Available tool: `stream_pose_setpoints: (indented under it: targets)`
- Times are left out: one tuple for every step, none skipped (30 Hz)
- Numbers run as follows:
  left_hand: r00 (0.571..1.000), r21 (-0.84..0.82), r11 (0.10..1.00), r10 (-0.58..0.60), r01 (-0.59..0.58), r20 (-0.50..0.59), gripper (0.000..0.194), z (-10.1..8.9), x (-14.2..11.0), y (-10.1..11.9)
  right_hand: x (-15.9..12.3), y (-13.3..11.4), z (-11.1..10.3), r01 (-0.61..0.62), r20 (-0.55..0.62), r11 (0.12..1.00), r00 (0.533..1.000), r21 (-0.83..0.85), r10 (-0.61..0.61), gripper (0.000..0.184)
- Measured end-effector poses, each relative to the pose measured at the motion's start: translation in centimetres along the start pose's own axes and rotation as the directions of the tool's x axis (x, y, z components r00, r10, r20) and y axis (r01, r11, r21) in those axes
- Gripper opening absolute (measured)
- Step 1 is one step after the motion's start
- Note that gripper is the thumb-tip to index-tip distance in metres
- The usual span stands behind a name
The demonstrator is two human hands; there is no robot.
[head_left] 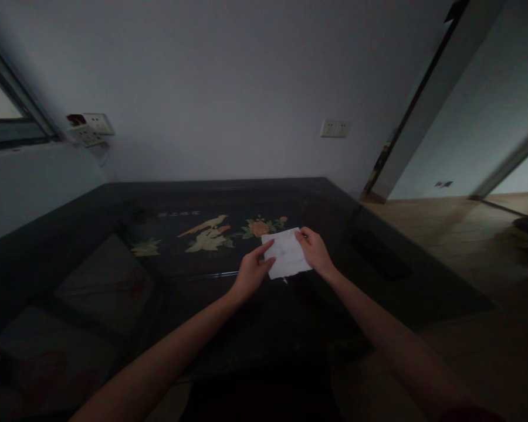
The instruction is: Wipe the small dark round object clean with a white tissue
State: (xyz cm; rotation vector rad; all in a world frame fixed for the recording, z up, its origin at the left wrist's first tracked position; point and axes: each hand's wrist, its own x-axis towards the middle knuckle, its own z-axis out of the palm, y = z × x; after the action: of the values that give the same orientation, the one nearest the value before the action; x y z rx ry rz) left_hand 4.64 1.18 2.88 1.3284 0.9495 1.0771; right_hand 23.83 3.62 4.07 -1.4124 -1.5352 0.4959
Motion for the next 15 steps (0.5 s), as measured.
stream_pose_setpoints:
  targets:
    - [0.999,0.016,1.0,-0.02,0.02,0.05,0.063,0.5,-0.1,0.1,-0.1,0.3,-1.0,-0.009,0.013,0.999,1.0,-0.032,0.01,0.032]
    - [0.994,0.034,0.999,-0.034,0.031,0.1,0.067,1.0,-0.2,0.1,-0.3,0.7,-2.0,-0.023,0.023,0.997,0.999,-0.073,0.025,0.031]
    - [0.988,0.051,0.998,-0.037,0.03,0.147,0.069,1.5,-0.2,0.1,-0.6,1.3,-3.0,-0.04,0.04,0.991,0.998,-0.128,0.045,0.031]
    - [0.984,0.063,0.998,-0.02,0.008,0.18,0.069,2.1,-0.2,0.1,-0.9,2.0,-4.0,-0.062,0.049,0.981,0.996,-0.182,0.071,0.03]
    - [0.98,0.091,0.995,0.022,-0.04,0.196,0.066,2.6,-0.2,0.2,-1.3,2.7,-4.9,-0.083,0.049,0.972,0.994,-0.218,0.096,0.03]
    - [0.976,0.143,0.983,0.083,-0.113,0.2,0.063,3.1,-0.2,0.2,-1.7,3.5,-5.7,-0.103,0.04,0.963,0.992,-0.25,0.117,0.03]
    - [0.966,0.225,0.953,0.157,-0.203,0.207,0.058,3.7,-0.1,0.2,-2.1,4.3,-6.3,-0.119,0.025,0.948,0.991,-0.295,0.133,0.03]
    - [0.946,0.329,0.896,0.23,-0.298,0.23,0.052,4.2,0.0,0.2,-2.6,5.0,-6.7,-0.126,0.009,0.929,0.99,-0.347,0.138,0.03]
    - [0.919,0.436,0.815,0.284,-0.381,0.273,0.048,4.7,0.1,0.2,-2.9,5.6,-7.0,-0.132,-0.005,0.909,0.99,-0.396,0.141,0.03]
    - [0.892,0.527,0.725,0.307,-0.444,0.331,0.046,5.3,0.2,0.1,-3.3,6.0,-7.1,-0.143,-0.009,0.885,0.988,-0.443,0.155,0.031]
    - [0.869,0.593,0.641,0.298,-0.488,0.394,0.044,5.9,0.2,0.0,-3.5,6.3,-7.1,-0.147,-0.007,0.861,0.986,-0.488,0.164,0.03]
    - [0.855,0.642,0.571,0.261,-0.512,0.449,0.044,6.5,0.2,-0.3,-3.8,6.3,-7.0,-0.149,-0.01,0.834,0.985,-0.531,0.17,0.03]
    - [0.849,0.682,0.517,0.212,-0.517,0.484,0.046,7.0,0.2,-0.6,-3.9,6.3,-6.9,-0.158,-0.015,0.803,0.983,-0.574,0.182,0.029]
    - [0.846,0.714,0.471,0.165,-0.519,0.506,0.05,7.5,0.1,-1.0,-4.1,6.0,-6.8,-0.172,-0.024,0.77,0.98,-0.614,0.199,0.029]
    - [0.845,0.739,0.431,0.127,-0.519,0.519,0.053,7.8,0.1,-1.4,-4.2,5.7,-6.7,-0.188,-0.036,0.738,0.976,-0.648,0.216,0.029]
